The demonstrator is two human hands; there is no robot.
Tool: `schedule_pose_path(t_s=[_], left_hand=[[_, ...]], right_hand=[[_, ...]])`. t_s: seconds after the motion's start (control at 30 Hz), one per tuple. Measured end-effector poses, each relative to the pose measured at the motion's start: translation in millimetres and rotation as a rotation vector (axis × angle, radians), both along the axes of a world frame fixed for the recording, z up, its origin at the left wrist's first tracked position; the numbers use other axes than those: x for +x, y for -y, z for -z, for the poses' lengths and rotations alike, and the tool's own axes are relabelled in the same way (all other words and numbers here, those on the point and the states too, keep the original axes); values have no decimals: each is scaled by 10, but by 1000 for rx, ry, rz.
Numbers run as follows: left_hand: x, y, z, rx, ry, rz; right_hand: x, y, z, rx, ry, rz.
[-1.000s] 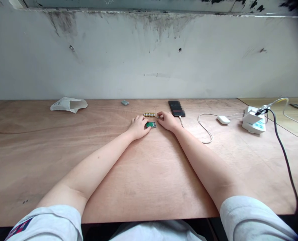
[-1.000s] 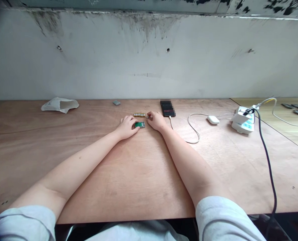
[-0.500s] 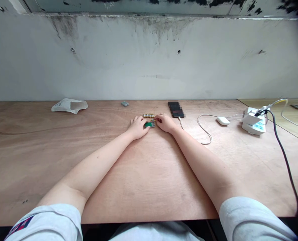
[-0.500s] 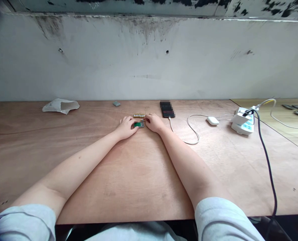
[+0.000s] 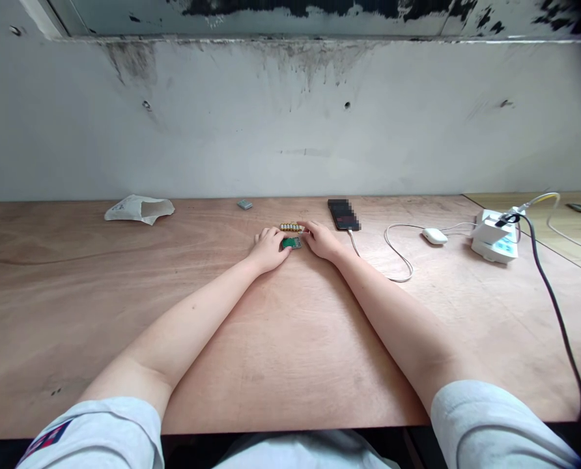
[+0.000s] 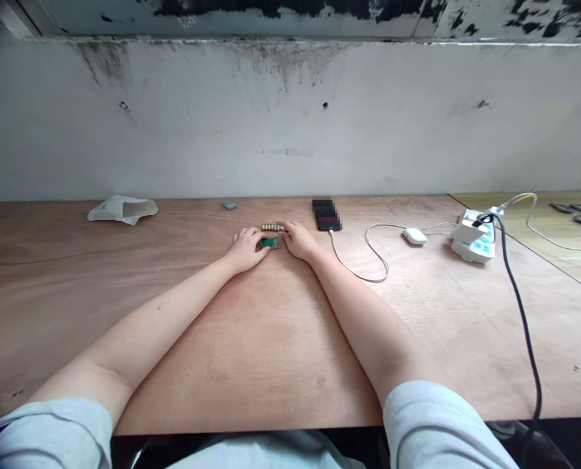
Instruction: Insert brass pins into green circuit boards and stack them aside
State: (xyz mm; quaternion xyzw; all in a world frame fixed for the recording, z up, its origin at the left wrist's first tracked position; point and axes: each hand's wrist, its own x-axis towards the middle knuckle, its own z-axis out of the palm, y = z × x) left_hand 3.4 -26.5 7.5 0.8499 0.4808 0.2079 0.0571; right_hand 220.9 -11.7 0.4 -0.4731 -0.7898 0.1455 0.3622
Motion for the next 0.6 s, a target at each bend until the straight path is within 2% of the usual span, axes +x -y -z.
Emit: schedule_pose_path(t_s=[0.07,0.13,0.23,0.33,0.43,0.6], left_hand=[[-1,-2,-2,-8,-2,-1],[0,-3,-4,-17,-7,-6],[2,-3,-8,-22,-16,-8],[4,-3,-9,-18,-19,-1],[8,-6,-2,-7,-19,6],[13,-15,21,6,-25,2]], right_hand=[[-41,7,-17,-80,-173,-10],[-84,4,-25,-256,-399,-21],[-133,-7,-26,-544,-766,-111],[-147,-16,-33,-695,-1017,-180],[-135,-24,-40,-746,-1106,-180],[-83,-57,-21,-795,-1137,-195]])
